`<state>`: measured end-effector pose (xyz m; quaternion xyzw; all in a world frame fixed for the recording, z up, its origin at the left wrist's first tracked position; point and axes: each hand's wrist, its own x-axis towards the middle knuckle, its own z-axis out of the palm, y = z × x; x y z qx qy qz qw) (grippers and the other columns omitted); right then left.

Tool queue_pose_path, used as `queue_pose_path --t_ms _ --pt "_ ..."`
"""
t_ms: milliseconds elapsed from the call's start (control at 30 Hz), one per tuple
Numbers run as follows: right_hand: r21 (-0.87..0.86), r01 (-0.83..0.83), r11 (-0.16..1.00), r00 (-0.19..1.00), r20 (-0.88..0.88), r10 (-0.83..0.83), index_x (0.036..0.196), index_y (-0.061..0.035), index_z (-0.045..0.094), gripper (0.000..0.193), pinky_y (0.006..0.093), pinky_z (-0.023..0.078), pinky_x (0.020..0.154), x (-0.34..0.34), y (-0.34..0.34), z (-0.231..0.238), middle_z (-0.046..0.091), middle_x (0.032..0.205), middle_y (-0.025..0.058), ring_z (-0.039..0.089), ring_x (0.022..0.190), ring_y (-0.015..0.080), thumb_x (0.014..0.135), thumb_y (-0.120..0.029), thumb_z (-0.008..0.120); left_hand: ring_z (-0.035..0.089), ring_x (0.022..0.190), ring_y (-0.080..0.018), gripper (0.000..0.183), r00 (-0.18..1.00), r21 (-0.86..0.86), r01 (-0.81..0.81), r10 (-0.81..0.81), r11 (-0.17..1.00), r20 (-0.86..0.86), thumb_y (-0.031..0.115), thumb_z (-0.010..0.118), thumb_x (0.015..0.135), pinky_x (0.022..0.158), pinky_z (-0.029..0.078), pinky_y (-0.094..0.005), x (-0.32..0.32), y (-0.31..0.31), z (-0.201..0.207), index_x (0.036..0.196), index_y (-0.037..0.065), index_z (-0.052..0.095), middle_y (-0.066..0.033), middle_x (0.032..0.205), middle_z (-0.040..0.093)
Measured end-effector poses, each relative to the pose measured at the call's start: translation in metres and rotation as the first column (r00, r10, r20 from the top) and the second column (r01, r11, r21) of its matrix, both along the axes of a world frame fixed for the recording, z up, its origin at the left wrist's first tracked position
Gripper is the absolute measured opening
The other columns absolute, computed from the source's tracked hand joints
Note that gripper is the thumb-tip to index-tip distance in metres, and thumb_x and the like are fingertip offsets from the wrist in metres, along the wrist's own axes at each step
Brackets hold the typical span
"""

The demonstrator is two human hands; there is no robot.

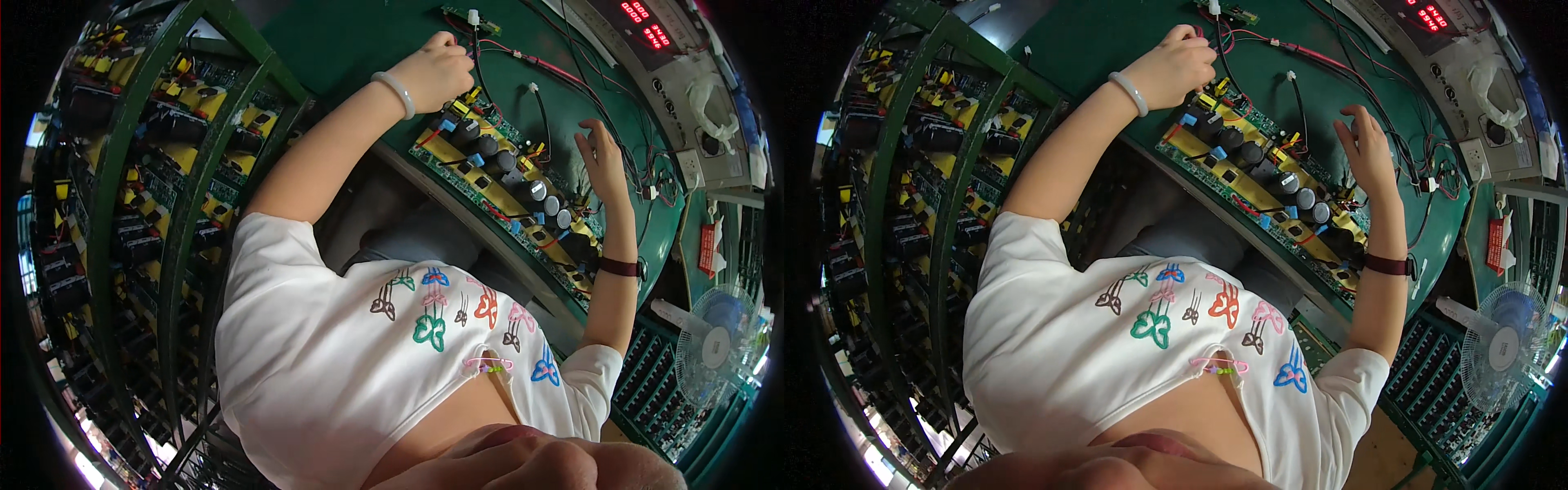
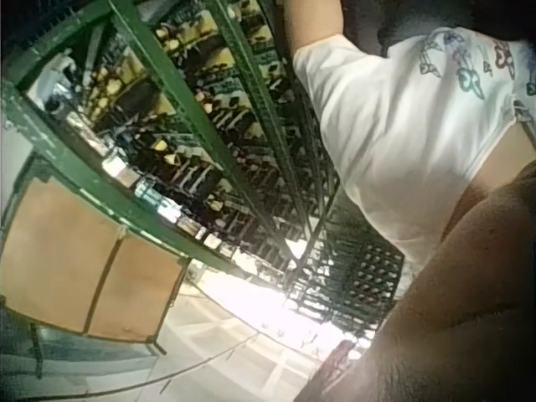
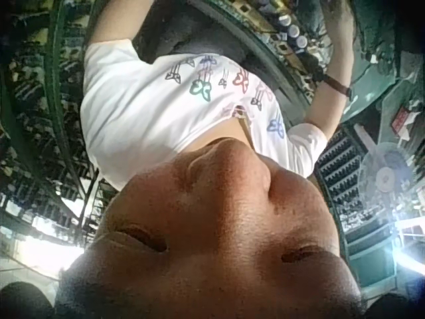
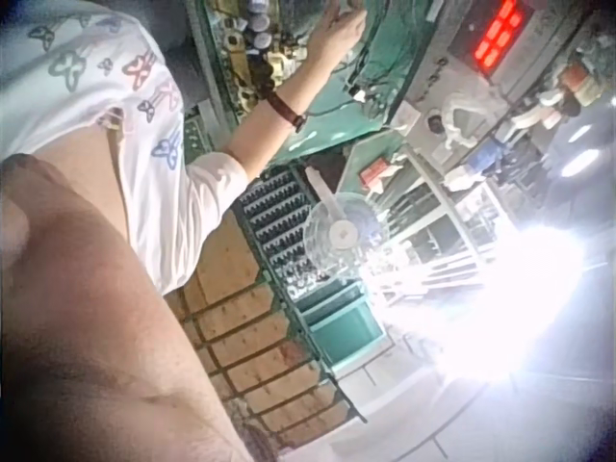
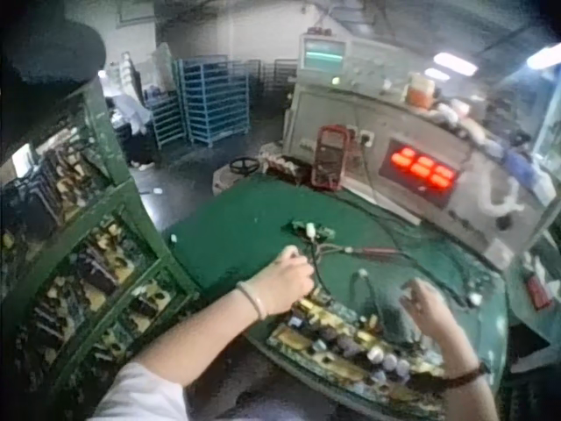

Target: The person connects various colored wires to a green circuit board populated with black cylindrical components. They repeatedly plug and unplug white connectors and red/black test leads into the board's terminals while working at a green table in a workshop environment.

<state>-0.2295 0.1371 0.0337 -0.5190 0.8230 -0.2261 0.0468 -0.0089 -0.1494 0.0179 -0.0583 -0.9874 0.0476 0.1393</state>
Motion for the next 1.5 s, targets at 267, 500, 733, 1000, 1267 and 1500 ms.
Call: queue_pose_path --t_ms 267,500,733,1000,1267,1500 --pt "0.057 0.041 0.998 0.999 0.000 -0.041 0.119 -0.0029 0.052 0.025 0.0374 0.048 0.074 0.004 -0.002 0.005 0.057 0.089 0.0159 0.059 0.076 0.0286 0.099 -0.017 0.061 0.063 0.096 -0.0217 0.005 0.996 0.031 -0.056 0.054 0.998 0.065 0.007 0.075 0.074 0.106 0.037 -0.0417 -0.008 0.002 -0.007 0.076 0.011 0.073 -0.0034 0.084 0.064" --pt "-0.181 -0.053 0.982 0.998 0.011 0.055 0.115 -0.0015 0.048 0.021 0.0401 0.048 0.080 -0.015 0.005 -0.007 0.056 0.097 0.0179 0.060 0.088 0.0367 0.096 -0.004 0.056 0.063 0.105 -0.0230 0.011 0.998 0.309 -0.030 0.014 0.951 0.054 0.020 0.072 0.085 0.106 0.037 -0.0437 -0.002 -0.011 -0.007 0.090 0.010 0.075 -0.0057 0.093 0.069" --pt "-0.220 -0.180 0.959 0.984 -0.048 0.173 0.107 -0.0005 0.058 0.023 0.0375 0.053 0.079 -0.001 -0.015 0.024 0.063 0.101 0.0147 0.067 0.091 0.0270 0.087 0.000 0.070 0.069 0.102 -0.0248 0.044 0.950 0.859 -0.167 0.313 0.484 0.008 0.033 0.062 0.100 0.096 0.050 -0.0367 -0.031 0.013 0.000 0.132 0.002 0.058 -0.0128 0.108 0.072" --pt "-0.401 -0.110 0.910 0.973 0.142 0.180 0.106 -0.0006 0.066 0.022 0.0322 0.056 0.084 0.004 -0.023 0.033 0.069 0.102 0.0091 0.070 0.095 0.0183 0.086 0.000 0.075 0.069 0.097 -0.0155 0.036 0.983 0.936 0.145 0.061 0.320 -0.174 0.027 0.050 0.108 0.092 0.052 -0.0305 -0.057 0.060 0.026 0.132 0.003 0.062 -0.0051 0.094 0.072" --pt "-0.519 -0.087 0.850 0.913 0.300 0.276 0.110 0.0002 0.062 0.024 0.0320 0.055 0.095 0.009 -0.010 0.033 0.070 0.110 0.0074 0.068 0.105 0.0181 0.088 0.008 0.070 0.065 0.080 -0.0099 0.031 0.965 0.851 0.202 0.049 0.484 -0.257 0.019 0.068 0.097 0.075 0.051 -0.0256 -0.065 0.088 0.019 0.126 0.007 0.070 -0.0052 0.095 0.073" --pt "-0.577 -0.059 0.814 0.892 0.336 0.302 0.102 -0.0008 0.056 0.026 0.0311 0.056 0.093 0.011 -0.007 0.029 0.072 0.108 0.0085 0.070 0.102 0.0172 0.085 0.007 0.073 0.059 0.069 -0.0186 0.031 0.966 0.733 0.176 0.030 0.657 -0.259 0.016 0.069 0.093 0.065 0.047 -0.0314 -0.065 0.097 0.024 0.122 0.008 0.071 -0.0097 0.082 0.065"
